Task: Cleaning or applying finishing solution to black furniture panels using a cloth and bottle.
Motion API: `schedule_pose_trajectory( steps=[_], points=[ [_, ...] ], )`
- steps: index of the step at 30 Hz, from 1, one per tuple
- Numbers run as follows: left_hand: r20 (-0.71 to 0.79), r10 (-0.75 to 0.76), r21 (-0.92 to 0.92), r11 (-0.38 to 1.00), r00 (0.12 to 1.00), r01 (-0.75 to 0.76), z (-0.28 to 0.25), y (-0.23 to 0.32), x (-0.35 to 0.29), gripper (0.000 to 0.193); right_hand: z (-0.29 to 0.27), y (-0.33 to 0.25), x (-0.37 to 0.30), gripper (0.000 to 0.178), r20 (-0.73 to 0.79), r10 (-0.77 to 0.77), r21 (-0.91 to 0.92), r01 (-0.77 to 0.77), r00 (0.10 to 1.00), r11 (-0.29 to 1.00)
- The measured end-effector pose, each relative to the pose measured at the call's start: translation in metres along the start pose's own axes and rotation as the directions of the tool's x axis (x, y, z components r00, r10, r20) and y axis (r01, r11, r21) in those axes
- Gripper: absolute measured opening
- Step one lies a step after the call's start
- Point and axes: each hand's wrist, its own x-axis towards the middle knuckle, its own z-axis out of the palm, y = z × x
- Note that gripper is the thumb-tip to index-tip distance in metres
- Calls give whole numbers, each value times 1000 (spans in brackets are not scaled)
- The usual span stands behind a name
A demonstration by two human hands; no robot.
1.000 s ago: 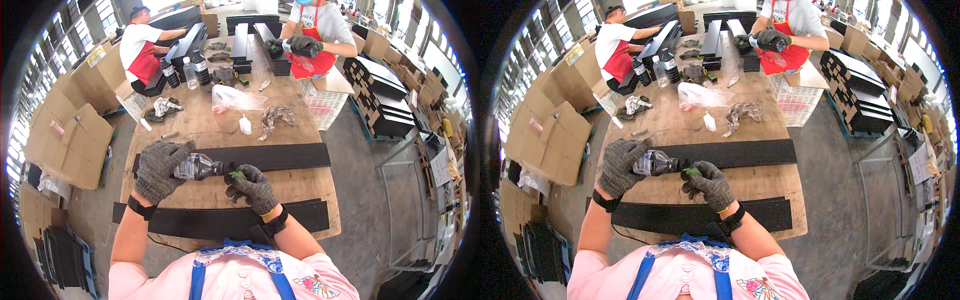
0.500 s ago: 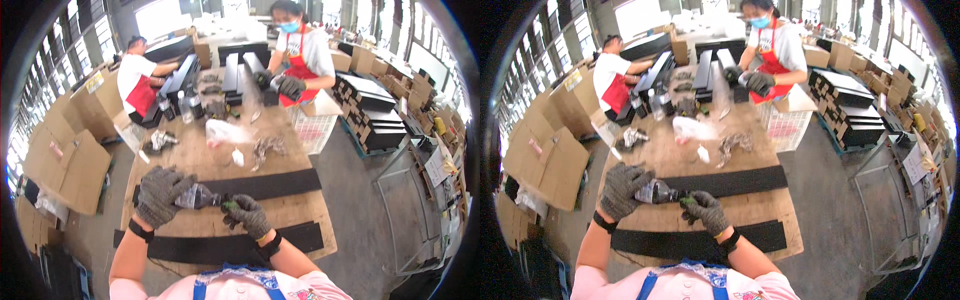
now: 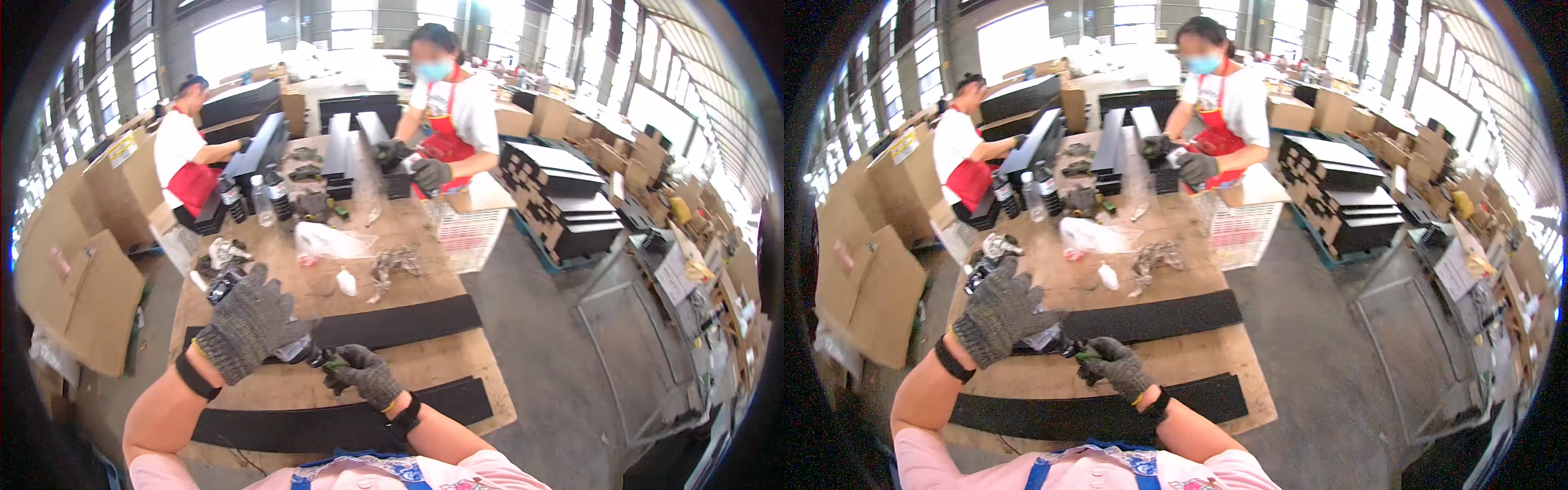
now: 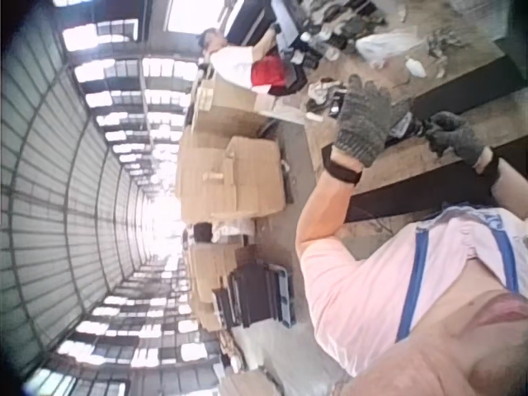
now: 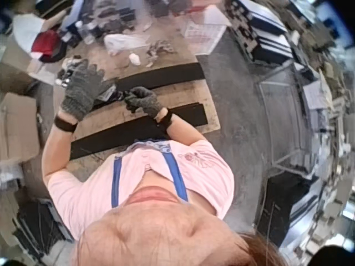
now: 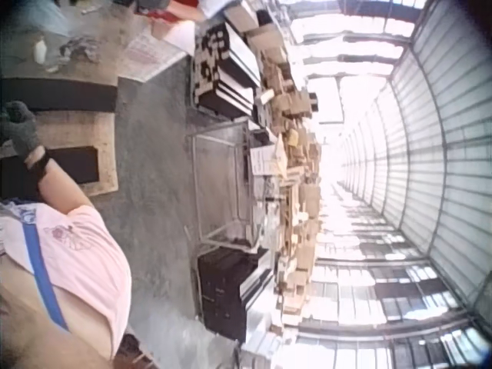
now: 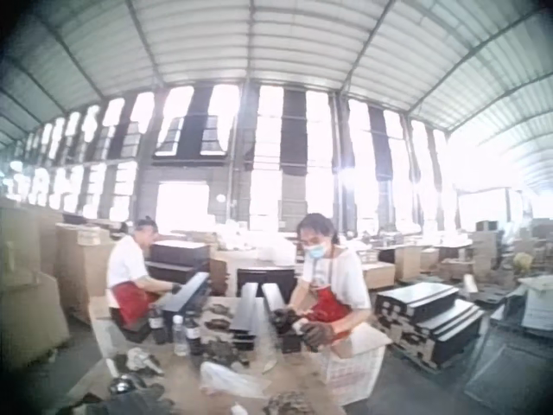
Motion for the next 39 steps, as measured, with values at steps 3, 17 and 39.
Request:
schedule_pose_trajectory(
  steps=[3,17,39],
  points=[
    [21,-27,-49,998,999,27,-3,-1,3,21,-2,-2,-2,34,40,18,65,-20,999,998],
    [-177,-390,-530,811,904,246,64,7,-60,76,-1,-22,-1,34,-63,-32,78,37,998,996],
    [-60,-108,-57,993,992,105,36,2,-29,35,-5,-12,5,29,-65,55,-94,-61,996,994]
  ],
)
